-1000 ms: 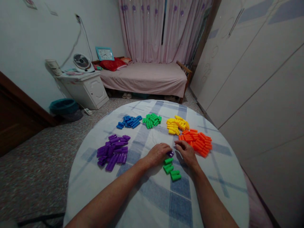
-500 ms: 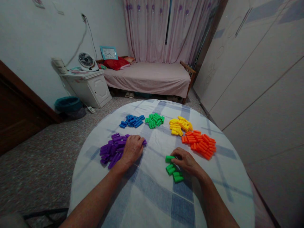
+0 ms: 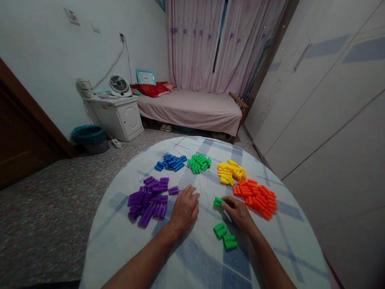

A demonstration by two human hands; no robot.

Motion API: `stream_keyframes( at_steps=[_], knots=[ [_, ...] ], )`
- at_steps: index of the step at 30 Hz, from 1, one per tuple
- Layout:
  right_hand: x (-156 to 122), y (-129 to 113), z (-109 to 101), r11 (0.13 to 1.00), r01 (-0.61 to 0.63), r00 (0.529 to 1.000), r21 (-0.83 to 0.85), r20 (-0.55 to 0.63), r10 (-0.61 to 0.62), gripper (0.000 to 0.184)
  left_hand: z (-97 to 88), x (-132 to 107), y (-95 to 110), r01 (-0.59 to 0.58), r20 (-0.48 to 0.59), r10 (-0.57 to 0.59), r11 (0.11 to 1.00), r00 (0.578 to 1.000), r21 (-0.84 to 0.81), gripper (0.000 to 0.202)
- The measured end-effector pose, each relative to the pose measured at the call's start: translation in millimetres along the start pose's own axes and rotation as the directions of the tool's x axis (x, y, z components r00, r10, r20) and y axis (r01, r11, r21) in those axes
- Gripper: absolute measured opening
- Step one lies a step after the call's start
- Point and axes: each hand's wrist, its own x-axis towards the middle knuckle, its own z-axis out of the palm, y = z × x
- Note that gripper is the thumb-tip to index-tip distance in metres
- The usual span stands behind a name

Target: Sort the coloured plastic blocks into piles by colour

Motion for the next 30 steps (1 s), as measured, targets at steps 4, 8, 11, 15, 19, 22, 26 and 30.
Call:
stream_keyframes(
  at_steps=[4, 8, 11, 15, 19, 22, 26, 30],
  knots=[
    [30.5, -1.5, 5.1, 1.0, 0.023, 0.998, -0.007, -0.055, -0.023, 0.029, 15.4, -2.5, 5.1, -0.074, 0.03, 0.079, 0.989, 0.996, -0.128, 0.032],
    [75.6, -5.4, 18.6, 0.995, -0.056, 0.986, 0.078, -0.155, 0.067, 0.029, 14.5, -1.6, 0.8, -0.041, -0.01, 0.04, 0.974, 0.999, -0.223, 0.03],
    [109.7, -8.3, 31.6, 0.984, -0.133, 0.959, 0.122, -0.234, 0.159, 0.022, 14.4, -0.2, -0.9, -0.027, -0.013, 0.024, 0.965, 1.0, -0.261, 0.03],
    [146.5, -11.1, 46.6, 0.978, -0.172, 0.924, 0.119, -0.324, 0.202, 0.017, 15.8, 0.5, -0.3, -0.007, -0.009, 0.004, 0.959, 1.0, -0.283, 0.032],
    [173.7, -15.4, 55.5, 0.977, -0.191, 0.893, 0.099, -0.397, 0.215, 0.016, 15.2, 0.5, 0.6, 0.002, -0.009, -0.005, 0.958, 1.0, -0.287, 0.035],
    [185.8, -22.4, 58.8, 0.979, -0.186, 0.876, 0.085, -0.437, 0.204, 0.016, 15.6, 0.5, 0.3, 0.006, -0.006, -0.008, 0.959, 1.0, -0.284, 0.037],
    [178.1, -32.5, 57.7, 0.989, -0.124, 0.883, 0.077, -0.445, 0.145, 0.023, 17.1, 0.7, -0.8, 0.005, 0.002, -0.005, 0.961, 1.0, -0.277, 0.036],
    [133.2, -30.3, 44.0, 0.993, -0.077, 0.933, 0.089, -0.344, 0.103, 0.026, 14.3, 1.2, -0.5, -0.003, 0.024, 0.01, 0.966, 1.0, -0.259, 0.033]
  ],
)
